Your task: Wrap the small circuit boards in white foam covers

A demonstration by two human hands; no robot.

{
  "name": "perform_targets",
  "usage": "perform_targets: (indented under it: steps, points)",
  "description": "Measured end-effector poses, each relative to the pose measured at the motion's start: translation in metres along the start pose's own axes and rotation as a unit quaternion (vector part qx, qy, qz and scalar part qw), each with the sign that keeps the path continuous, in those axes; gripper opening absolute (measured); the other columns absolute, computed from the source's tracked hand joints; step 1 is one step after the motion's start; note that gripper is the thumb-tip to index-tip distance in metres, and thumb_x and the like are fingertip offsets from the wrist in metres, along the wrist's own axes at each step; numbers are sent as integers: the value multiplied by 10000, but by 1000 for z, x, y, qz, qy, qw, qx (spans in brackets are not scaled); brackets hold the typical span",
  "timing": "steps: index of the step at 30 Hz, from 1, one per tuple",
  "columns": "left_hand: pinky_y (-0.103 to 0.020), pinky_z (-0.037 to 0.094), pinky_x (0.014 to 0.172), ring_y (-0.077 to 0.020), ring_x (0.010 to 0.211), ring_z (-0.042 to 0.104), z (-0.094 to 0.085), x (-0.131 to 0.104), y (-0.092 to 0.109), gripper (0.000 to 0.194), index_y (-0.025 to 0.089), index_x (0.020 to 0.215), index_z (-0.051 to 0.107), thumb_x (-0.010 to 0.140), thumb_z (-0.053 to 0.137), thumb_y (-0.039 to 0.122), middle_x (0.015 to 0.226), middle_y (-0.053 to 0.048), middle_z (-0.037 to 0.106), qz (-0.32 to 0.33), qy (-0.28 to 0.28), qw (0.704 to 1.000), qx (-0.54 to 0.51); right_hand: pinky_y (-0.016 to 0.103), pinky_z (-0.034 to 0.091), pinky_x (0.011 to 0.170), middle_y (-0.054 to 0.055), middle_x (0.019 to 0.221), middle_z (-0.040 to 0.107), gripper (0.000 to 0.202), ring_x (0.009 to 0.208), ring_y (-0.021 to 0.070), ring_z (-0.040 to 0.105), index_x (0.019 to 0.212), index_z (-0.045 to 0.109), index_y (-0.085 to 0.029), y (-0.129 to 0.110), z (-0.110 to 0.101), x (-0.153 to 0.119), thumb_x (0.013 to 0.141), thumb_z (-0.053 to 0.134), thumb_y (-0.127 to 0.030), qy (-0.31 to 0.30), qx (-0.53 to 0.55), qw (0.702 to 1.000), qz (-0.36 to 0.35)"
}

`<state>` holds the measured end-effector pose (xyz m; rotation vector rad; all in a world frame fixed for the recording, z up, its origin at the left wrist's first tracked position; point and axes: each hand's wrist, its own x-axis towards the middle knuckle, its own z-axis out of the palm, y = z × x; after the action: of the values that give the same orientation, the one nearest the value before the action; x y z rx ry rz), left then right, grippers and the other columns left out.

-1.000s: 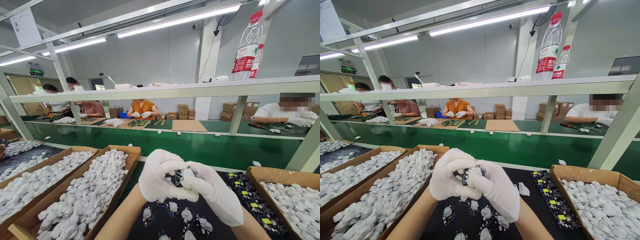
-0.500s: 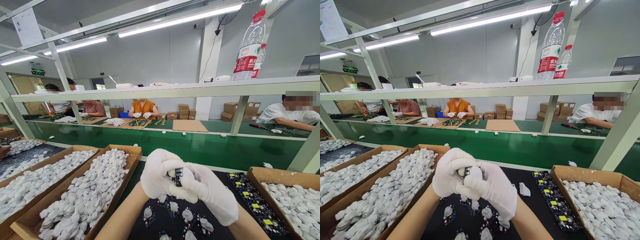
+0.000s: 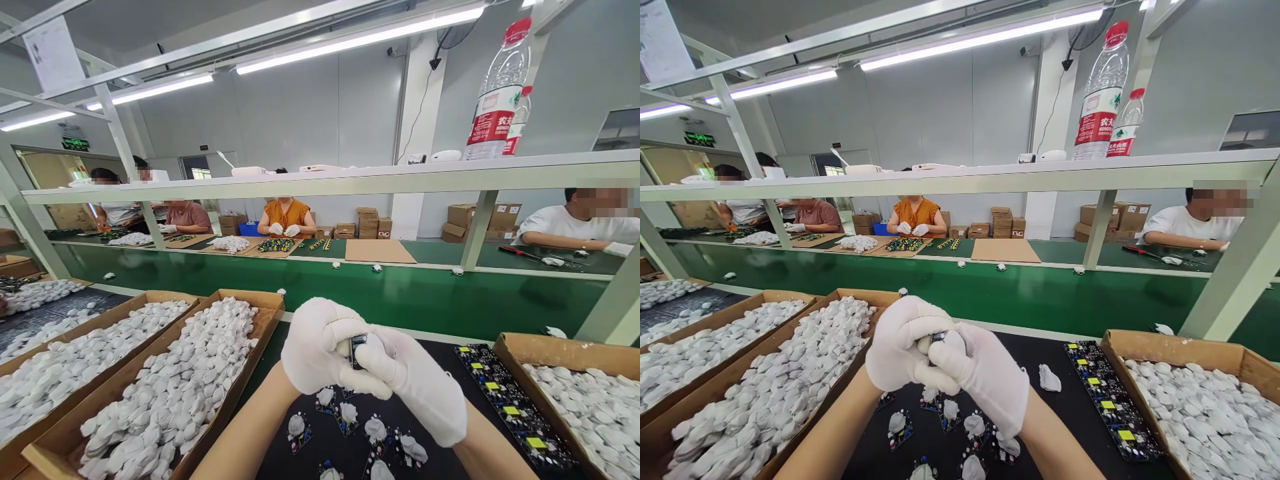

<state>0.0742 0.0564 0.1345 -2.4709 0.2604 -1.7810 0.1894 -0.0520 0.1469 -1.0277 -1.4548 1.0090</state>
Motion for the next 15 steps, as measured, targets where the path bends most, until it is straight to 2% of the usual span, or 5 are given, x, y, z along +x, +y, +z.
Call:
perform_targets:
  steps: [3,6,9,13,15]
  points:
    - [-276,484,555,-159,595,625,2,0,-3,359,204,800,607,689,682,537,681,-30,674,-16,-36,999,-17,286,373,617,8,707,520,434,678,151,470,761,598,-156,2,0,1,747,593,-589,11,15,1000,24]
    - [-279,473,515,-161,559,606,2,2,-2,496,195,687,623,728,546,683,630,-39,652,-71,-50,994,-67,290,369,610,-3,637,518,474,612,137,474,719,582,-148,9,0,2,740,579,-621,6,54,997,59]
    - [-288,499,531,-173,595,623,2,3,1,566,196,664,649,815,397,680,639,-48,656,-154,-46,978,-129,310,401,619,-1,601,536,477,572,140,501,620,513,-170,17,1,5,690,623,-629,7,183,977,110]
    - [-325,552,731,-197,834,667,4,-1,2,523,206,890,701,924,299,539,867,-74,714,-213,-26,967,-138,278,396,612,-29,610,489,375,583,116,459,622,520,-175,18,2,8,639,750,-471,46,304,945,111]
    - [-352,547,812,-213,959,648,7,-3,3,540,198,1033,673,917,290,560,1005,-96,699,-215,-9,970,-117,263,393,617,-30,648,482,345,609,110,447,659,540,-175,16,2,9,640,763,-438,75,329,935,105]
